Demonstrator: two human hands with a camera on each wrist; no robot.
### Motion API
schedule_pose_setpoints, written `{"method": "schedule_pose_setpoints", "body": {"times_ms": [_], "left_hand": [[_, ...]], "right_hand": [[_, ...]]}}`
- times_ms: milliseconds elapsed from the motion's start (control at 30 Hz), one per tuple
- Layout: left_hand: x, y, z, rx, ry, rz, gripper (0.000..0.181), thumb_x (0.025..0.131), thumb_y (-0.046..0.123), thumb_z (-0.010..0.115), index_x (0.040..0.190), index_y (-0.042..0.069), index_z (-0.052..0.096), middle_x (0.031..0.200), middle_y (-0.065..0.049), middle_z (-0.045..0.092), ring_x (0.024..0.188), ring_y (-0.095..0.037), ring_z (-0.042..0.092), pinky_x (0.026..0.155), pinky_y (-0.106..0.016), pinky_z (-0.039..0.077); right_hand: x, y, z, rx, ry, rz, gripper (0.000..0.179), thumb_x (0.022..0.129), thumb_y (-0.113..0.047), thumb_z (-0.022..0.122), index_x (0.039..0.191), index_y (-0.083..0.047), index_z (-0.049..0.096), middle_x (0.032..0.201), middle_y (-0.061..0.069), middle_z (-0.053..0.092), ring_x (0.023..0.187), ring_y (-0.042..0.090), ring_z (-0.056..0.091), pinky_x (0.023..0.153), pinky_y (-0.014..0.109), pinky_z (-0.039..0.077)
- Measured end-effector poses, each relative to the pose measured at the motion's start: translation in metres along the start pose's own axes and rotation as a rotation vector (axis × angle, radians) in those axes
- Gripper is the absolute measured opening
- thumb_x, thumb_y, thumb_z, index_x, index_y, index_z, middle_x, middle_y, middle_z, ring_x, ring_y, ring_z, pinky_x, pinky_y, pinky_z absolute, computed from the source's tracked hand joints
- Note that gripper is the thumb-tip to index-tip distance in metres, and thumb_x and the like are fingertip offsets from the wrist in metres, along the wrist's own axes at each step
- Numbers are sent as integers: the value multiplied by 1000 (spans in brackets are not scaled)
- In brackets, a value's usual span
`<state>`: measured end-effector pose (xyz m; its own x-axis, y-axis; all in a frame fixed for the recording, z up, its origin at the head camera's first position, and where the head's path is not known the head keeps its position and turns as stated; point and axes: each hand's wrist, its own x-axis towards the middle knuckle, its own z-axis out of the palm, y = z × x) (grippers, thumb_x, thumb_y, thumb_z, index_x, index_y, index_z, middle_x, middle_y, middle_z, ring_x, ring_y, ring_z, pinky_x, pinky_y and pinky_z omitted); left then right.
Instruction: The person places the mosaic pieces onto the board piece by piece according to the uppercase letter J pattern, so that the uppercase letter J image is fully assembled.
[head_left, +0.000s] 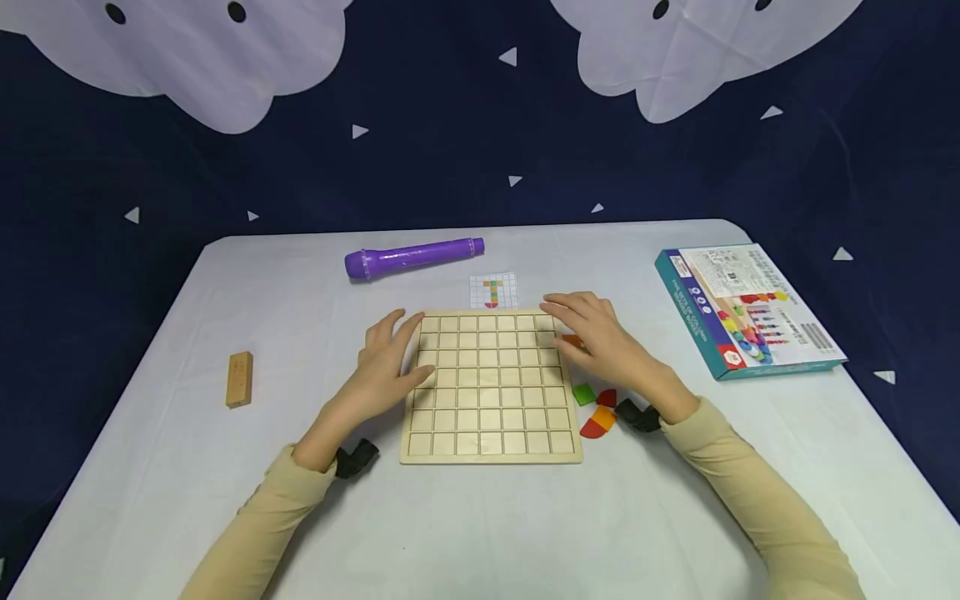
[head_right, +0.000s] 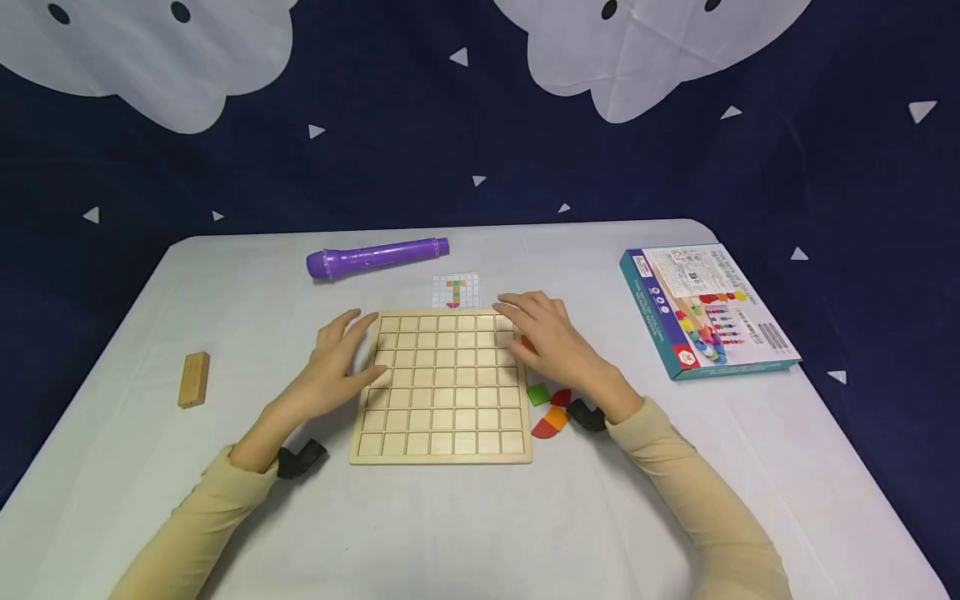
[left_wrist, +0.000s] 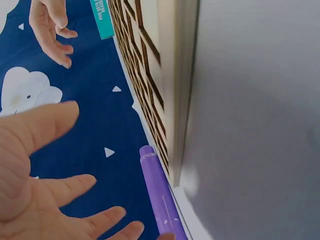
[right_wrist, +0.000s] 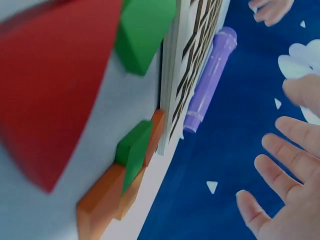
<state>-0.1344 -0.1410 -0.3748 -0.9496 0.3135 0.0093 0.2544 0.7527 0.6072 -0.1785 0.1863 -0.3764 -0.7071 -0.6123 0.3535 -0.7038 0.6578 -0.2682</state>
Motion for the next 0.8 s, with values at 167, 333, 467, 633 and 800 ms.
{"method": "schedule_pose_setpoints", "body": {"times_ms": [167,333,467,633,800], "left_hand": [[-2,-7,0,-46,18,-24,68,88,19,63,145,4,28,138,-25,33,124,-37,36,97,-54,40],[-2,-13,0,-39,3,-30,62,86,15,64,139,0,37,117,-22,50,96,-28,52,79,-38,46],[-1,-16,0,-61,-28,-14,55,84,10,65,133,-4,43,101,-17,57,85,-22,53,73,-30,43],[0,-21,0,-101,-71,-31,46,83,6,66,124,-4,49,89,-11,58,76,-16,51,65,-24,42],[0,-24,0,-107,-103,-43,43,80,3,68,119,-4,52,86,-10,59,71,-13,51,59,-20,41]], "right_hand": [[-3,7,-6,8,88,15,36,81,-8,70,117,-3,63,117,12,63,105,25,49,89,42,36],[-8,14,-12,38,113,55,29,79,-2,70,107,-2,67,106,13,67,98,24,52,86,40,43],[-13,24,-14,43,112,82,24,78,-2,71,102,-2,70,100,12,68,94,23,54,82,39,46],[-20,36,-13,42,46,101,22,78,-1,71,100,-1,70,100,13,68,95,24,55,82,42,49],[-25,48,-11,38,-39,127,23,79,0,68,102,-1,70,103,14,67,98,26,55,86,44,48]]}}
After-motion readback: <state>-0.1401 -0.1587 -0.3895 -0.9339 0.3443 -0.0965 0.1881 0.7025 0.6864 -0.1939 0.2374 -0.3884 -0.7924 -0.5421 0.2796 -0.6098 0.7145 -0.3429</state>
